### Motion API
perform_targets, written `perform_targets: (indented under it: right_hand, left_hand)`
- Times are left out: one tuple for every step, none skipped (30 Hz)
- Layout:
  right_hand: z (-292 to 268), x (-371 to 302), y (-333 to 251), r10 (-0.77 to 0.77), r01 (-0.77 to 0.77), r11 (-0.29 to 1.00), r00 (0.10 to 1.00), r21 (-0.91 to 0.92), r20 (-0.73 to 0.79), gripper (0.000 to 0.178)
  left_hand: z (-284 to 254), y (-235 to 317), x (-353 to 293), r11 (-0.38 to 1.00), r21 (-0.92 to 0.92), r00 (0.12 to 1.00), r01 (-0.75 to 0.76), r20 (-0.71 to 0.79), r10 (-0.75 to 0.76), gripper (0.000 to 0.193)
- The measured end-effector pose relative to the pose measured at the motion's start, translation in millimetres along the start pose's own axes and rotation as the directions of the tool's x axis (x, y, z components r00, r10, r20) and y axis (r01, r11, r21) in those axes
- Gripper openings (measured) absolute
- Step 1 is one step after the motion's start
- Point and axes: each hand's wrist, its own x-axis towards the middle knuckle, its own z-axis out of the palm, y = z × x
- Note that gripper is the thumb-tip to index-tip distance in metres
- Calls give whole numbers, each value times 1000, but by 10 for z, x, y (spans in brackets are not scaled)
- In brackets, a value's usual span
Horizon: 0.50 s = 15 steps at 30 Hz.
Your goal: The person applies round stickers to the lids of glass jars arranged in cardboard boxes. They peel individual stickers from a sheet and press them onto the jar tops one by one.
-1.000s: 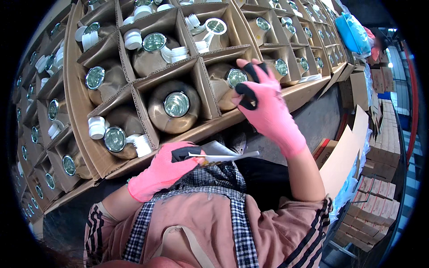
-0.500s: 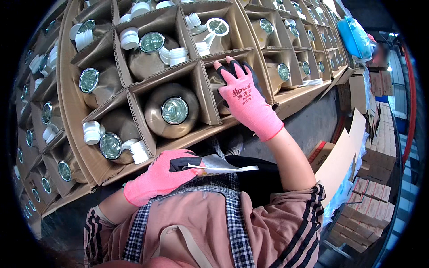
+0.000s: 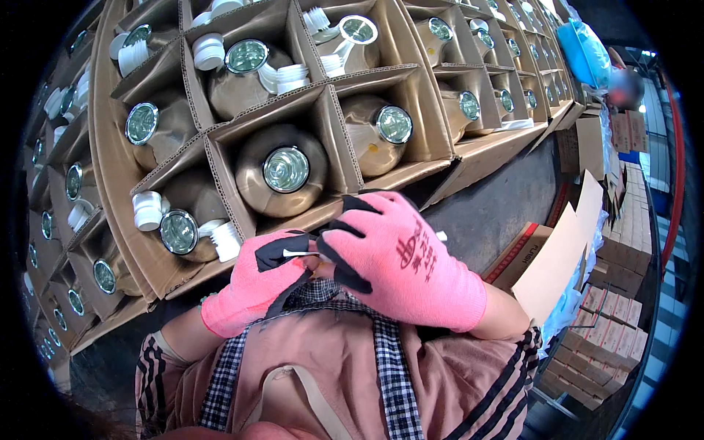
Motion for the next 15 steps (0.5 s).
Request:
perform_targets:
  right_hand:
    - [1,3,22,15,-15,1000,1000,-7,1,21]
    - [1,6,29,30,-30,999,1000,-15,2,19]
    - [-5,7,24,37,-37,999,999,-14,-15,19]
    - [-12,9,16,43,-44,999,999,-13,-31,19]
    - [-16,11,7,49,-50,999,998,-12,-48,20]
    - [-9,11,-4,35,-36,999,997,-7,-76,21]
    - [5,23,-21,-6,1,999,994,-41,-112,21]
    - [22,42,-41,-48,37,996,988,-77,-147,21]
    - [43,56,-43,-94,75,991,980,-111,-177,21]
    - [58,47,-11,-143,121,980,980,-156,-137,25]
    - [54,50,-26,-167,136,971,974,-195,-155,25]
    - [60,58,-47,-196,154,961,966,-232,-170,25]
    - [63,67,-71,-224,170,948,957,-268,-186,25]
    - [63,87,-101,-248,189,943,948,-275,-200,21]
    - [76,91,-97,-274,205,932,938,-300,-212,20]
  left_hand:
    - [5,13,-12,999,33,1000,-3,-22,3,17]
    - [-9,26,-11,995,78,998,-65,8,64,17]
    - [-3,31,-20,988,115,994,-108,-16,110,17]
    - [6,34,-29,977,152,987,-149,-39,157,17]
    - [12,39,-39,963,191,977,-189,-60,203,17]
    - [-16,60,-47,952,234,977,-198,-36,212,17]
    - [-10,64,-54,966,203,984,-159,-52,172,18]
    - [-2,67,-62,978,171,989,-119,-68,132,18]
    - [0,65,-71,987,138,992,-78,-87,91,18]
    - [8,103,-83,992,117,994,-46,-92,57,18]
    - [7,107,-89,996,85,994,-34,-97,42,19]
    - [0,104,-99,998,53,994,-22,-105,27,19]
    - [-6,102,-109,1000,21,994,-10,-112,12,19]
    - [-10,103,-119,1000,-12,994,-6,-114,4,20]
    - [-12,110,-124,999,-44,994,0,-108,-4,21]
